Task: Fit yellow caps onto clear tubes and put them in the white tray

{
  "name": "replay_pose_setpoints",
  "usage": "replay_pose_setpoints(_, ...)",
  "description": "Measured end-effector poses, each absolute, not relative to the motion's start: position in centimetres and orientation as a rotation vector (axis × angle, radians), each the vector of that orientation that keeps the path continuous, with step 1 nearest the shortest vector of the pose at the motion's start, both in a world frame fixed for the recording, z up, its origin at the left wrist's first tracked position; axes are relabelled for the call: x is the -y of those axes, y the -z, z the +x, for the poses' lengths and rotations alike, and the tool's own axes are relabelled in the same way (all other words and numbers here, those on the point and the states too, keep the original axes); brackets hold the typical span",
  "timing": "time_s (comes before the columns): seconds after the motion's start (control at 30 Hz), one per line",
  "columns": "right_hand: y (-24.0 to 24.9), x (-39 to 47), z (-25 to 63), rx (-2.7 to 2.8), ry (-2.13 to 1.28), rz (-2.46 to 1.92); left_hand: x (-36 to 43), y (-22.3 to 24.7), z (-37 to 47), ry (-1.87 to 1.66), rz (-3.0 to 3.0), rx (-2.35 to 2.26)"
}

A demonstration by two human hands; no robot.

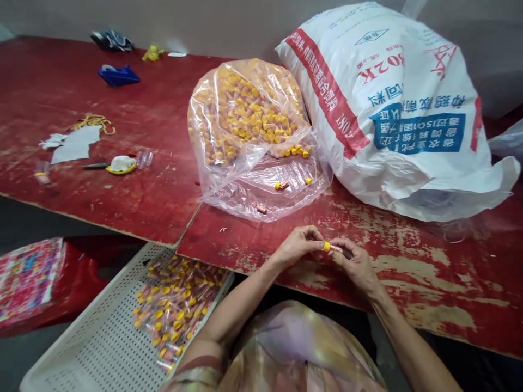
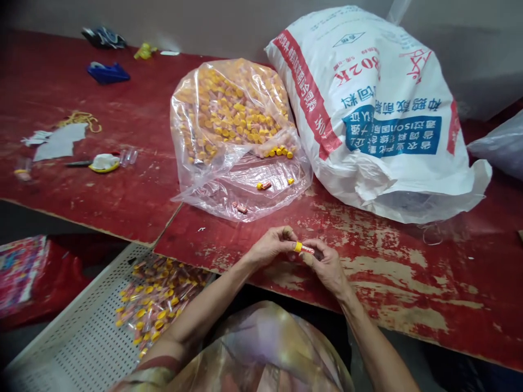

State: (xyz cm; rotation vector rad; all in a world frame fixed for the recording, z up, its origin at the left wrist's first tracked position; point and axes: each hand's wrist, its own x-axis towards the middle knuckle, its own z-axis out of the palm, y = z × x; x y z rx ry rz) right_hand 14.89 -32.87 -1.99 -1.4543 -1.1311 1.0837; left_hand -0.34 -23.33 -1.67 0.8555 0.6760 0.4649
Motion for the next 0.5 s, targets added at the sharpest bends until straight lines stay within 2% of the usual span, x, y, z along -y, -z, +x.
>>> replay_pose_setpoints(0.13, 1.5, 32.9, 13.2, 1.542, -0.883, -1.415, 23.3, 1.3, -0.2, -0.638, 0.620, -0.710)
replay_pose_setpoints(0.23, 1.5, 32.8, 11.4, 1.825, -0.720, -1.262, 24.2, 1.7, 0.2, -0.622, 0.581, -0.794)
replay_pose_setpoints(0.37, 2.0, 32.3, 9.4, 1.982, -0.574, -1.111, 24.9, 2.5, -1.0, -0.605, 0.689, -0.976)
replay_pose_setpoints(0.5, 2.1, 31.1, 7.9, 2.170, -0.445, -1.146, 25.2, 1.7, -4.5, -0.555, 0.984, -1.083)
